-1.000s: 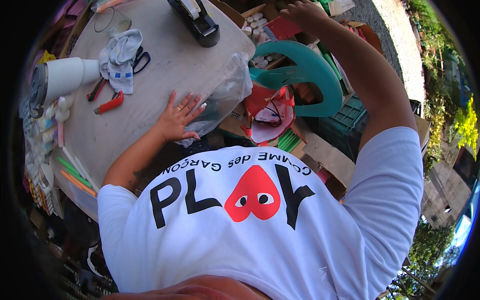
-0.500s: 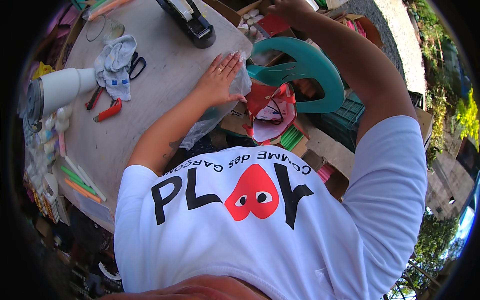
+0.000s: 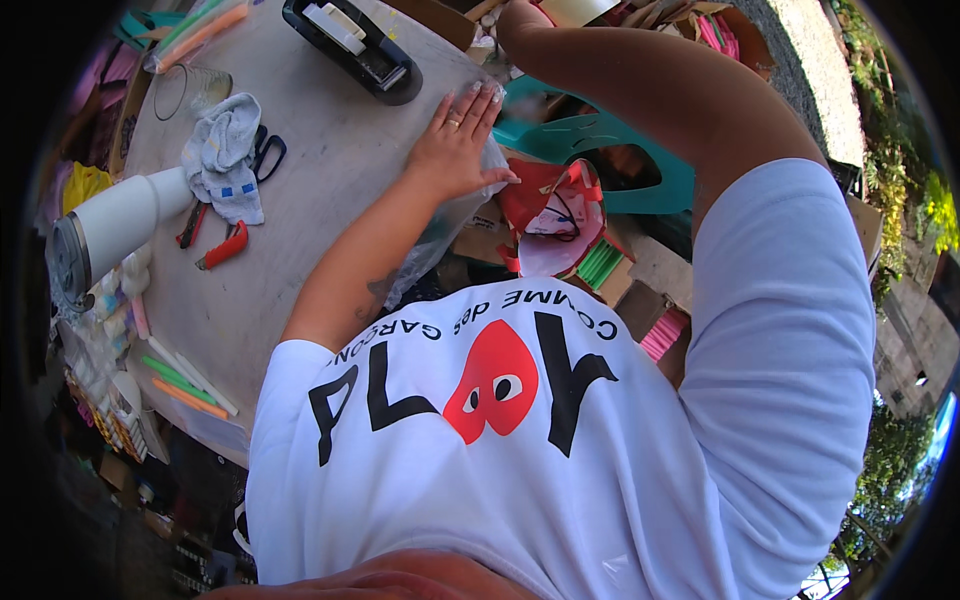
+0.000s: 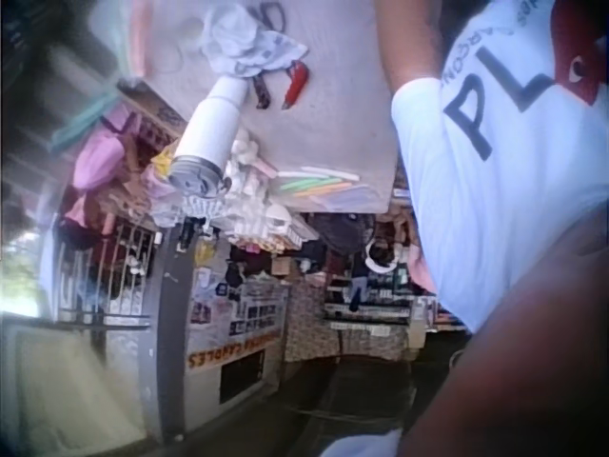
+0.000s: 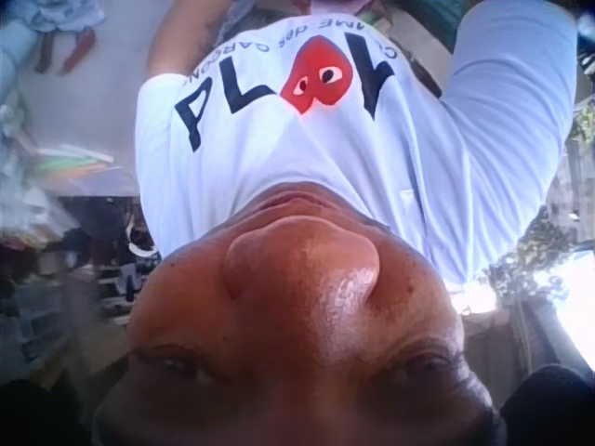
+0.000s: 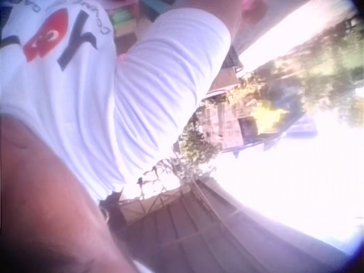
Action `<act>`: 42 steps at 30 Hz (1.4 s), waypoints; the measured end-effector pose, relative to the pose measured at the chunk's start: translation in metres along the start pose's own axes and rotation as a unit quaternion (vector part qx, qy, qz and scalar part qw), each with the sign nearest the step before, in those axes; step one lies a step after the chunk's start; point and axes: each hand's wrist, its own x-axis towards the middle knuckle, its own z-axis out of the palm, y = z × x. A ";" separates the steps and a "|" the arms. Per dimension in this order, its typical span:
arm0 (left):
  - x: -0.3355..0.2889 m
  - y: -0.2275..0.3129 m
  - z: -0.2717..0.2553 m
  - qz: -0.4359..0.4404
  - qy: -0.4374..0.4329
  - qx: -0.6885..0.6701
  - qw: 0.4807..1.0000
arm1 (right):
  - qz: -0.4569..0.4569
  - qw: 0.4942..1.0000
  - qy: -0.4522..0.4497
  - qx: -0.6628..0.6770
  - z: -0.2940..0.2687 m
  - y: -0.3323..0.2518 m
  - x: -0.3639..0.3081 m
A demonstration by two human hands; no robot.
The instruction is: The person wraps a plastic bag with clear packing tape using a tape dispenser and scissors. They smooth the tape, cut it, and place the wrapped item on the table among other craft supplies.
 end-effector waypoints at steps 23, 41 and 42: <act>0.101 -0.004 -0.008 0.011 -0.122 0.125 0.985 | 0.541 0.514 0.050 0.664 0.163 -0.011 -0.310; 0.043 0.004 -0.034 -0.068 0.205 -0.335 0.917 | 0.516 0.299 0.012 0.802 0.229 -0.195 -0.397; 0.017 0.007 -0.041 -0.065 0.199 -0.264 0.942 | 0.517 0.310 0.015 0.798 0.232 -0.187 -0.392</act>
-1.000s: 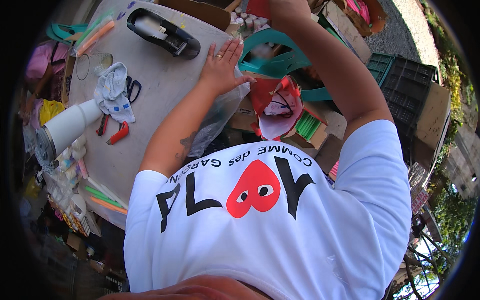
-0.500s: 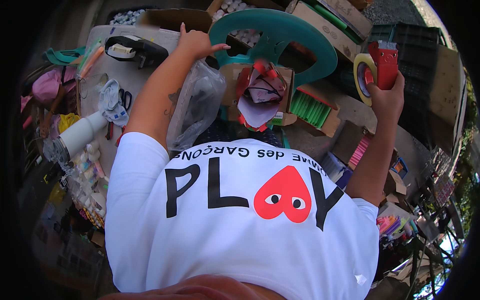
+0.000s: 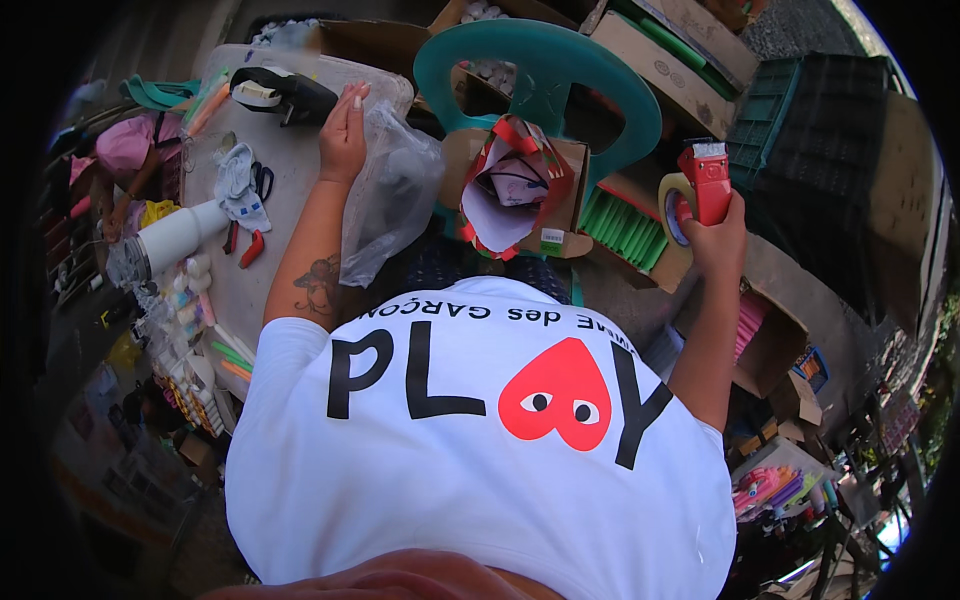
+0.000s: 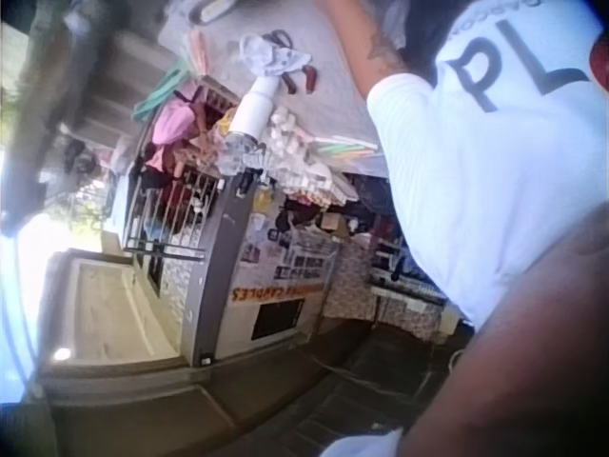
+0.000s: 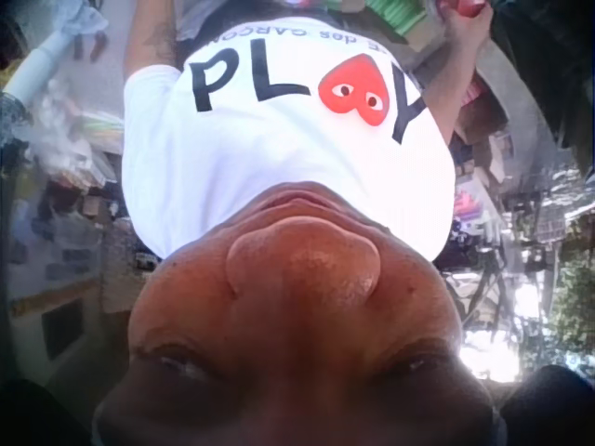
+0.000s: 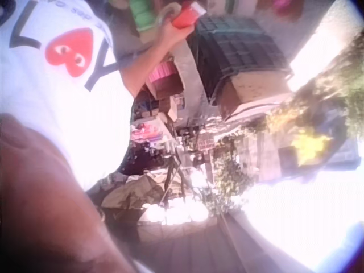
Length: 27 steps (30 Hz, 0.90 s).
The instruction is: The person wraps a plastic bag with clear packing tape using a tape dispenser and scissors. They smooth the tape, cut it, and place the wrapped item on the table among other craft supplies.
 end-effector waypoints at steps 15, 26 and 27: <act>-0.006 -0.049 0.063 -0.040 0.025 0.292 0.955 | -0.069 0.995 -0.001 -0.070 0.001 -0.055 0.024; -0.072 -0.040 0.050 -0.064 0.049 0.356 0.931 | -0.138 0.975 -0.065 -0.162 0.022 -0.077 0.040; -0.087 -0.040 0.043 -0.066 0.037 0.349 0.934 | -0.150 0.974 -0.062 -0.157 0.024 -0.080 0.043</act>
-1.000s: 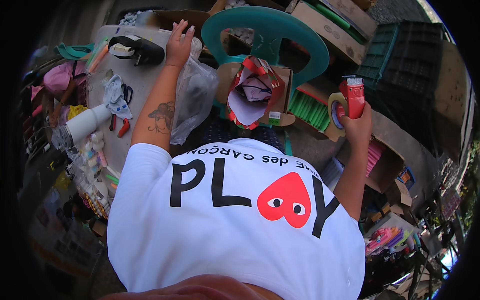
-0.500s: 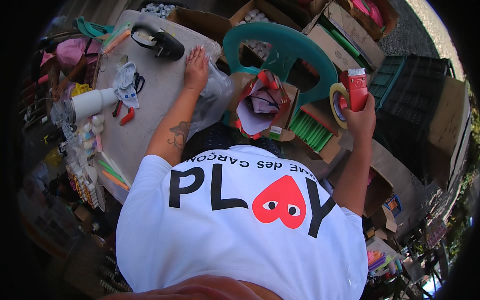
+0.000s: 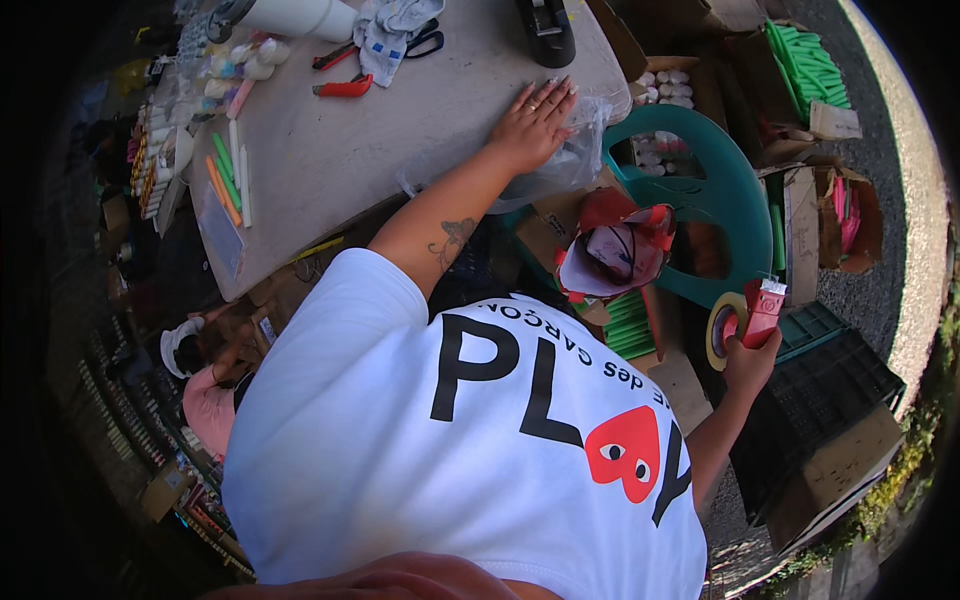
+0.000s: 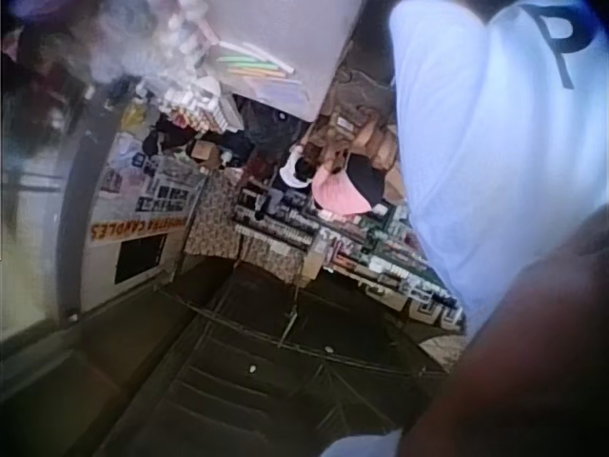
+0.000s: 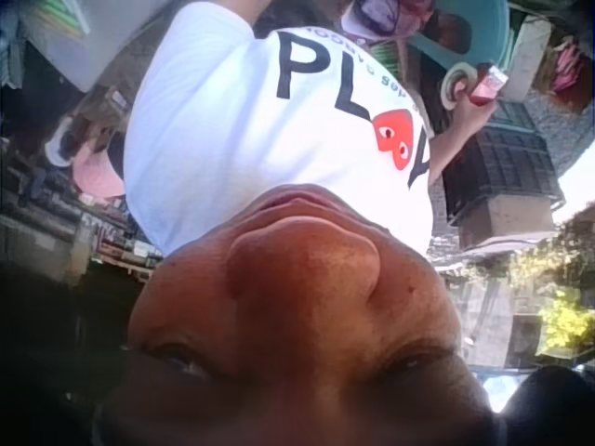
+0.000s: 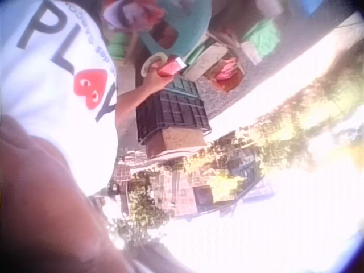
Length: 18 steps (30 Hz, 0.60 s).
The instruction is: The person wraps a plastic bag with clear packing tape using a tape dispenser and scissors. They smooth the tape, cut it, and place the wrapped item on the table among other craft supplies.
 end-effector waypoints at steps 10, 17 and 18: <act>-0.177 -0.099 -0.075 -0.061 -0.096 0.036 0.993 | -0.117 0.993 0.018 -0.005 0.014 -0.079 0.006; -0.214 -0.130 -0.086 -0.050 -0.094 0.020 0.994 | -0.137 0.990 0.038 -0.006 0.018 -0.142 -0.048; -0.214 -0.131 -0.085 -0.040 -0.082 0.010 0.996 | -0.139 0.989 0.055 -0.010 0.020 -0.147 -0.057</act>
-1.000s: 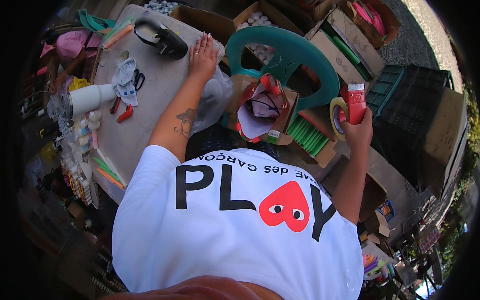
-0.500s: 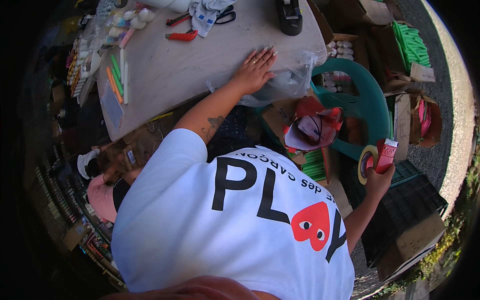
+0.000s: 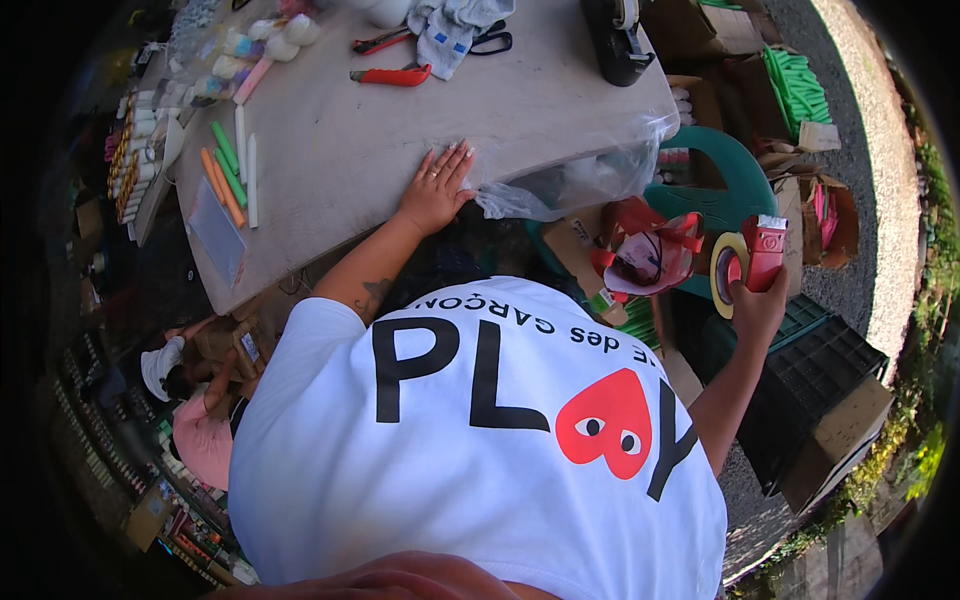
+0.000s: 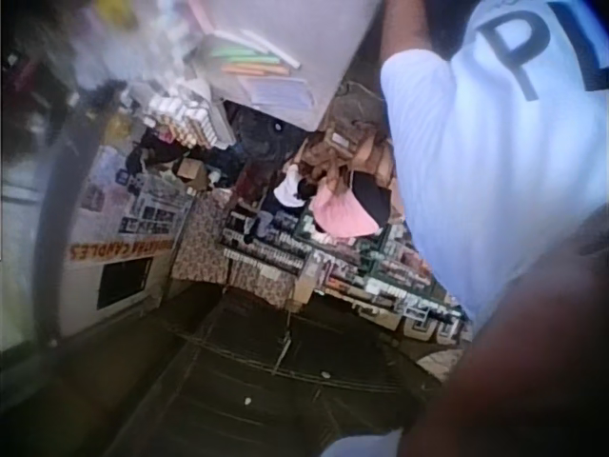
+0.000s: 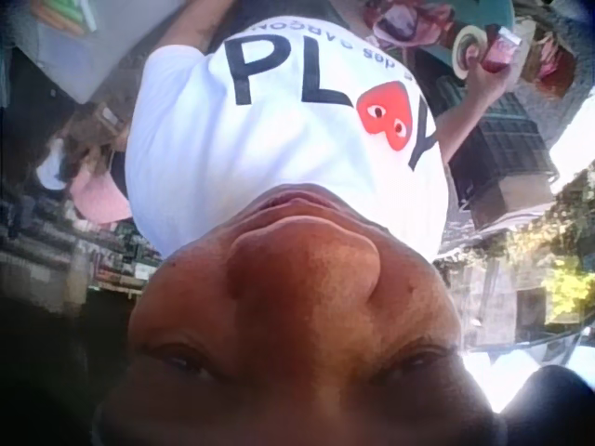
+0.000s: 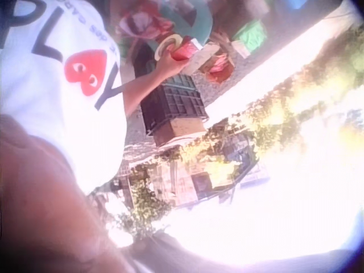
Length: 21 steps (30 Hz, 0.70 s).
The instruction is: The person wraps a plastic bag with clear packing tape using a tape dispenser and scissors. They smooth the tape, cut it, and place the wrapped item on the table among other craft supplies.
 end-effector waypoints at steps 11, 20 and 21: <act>0.004 -0.034 -0.005 0.129 0.025 -0.090 0.987 | -0.018 0.996 -0.080 0.023 0.029 -0.101 -0.106; 0.002 -0.030 0.000 0.101 0.055 -0.115 0.987 | -0.100 0.968 -0.221 -0.069 0.069 -0.153 -0.138; 0.004 -0.029 -0.002 0.093 0.035 -0.109 0.989 | -0.089 0.963 -0.241 -0.079 0.075 -0.157 -0.139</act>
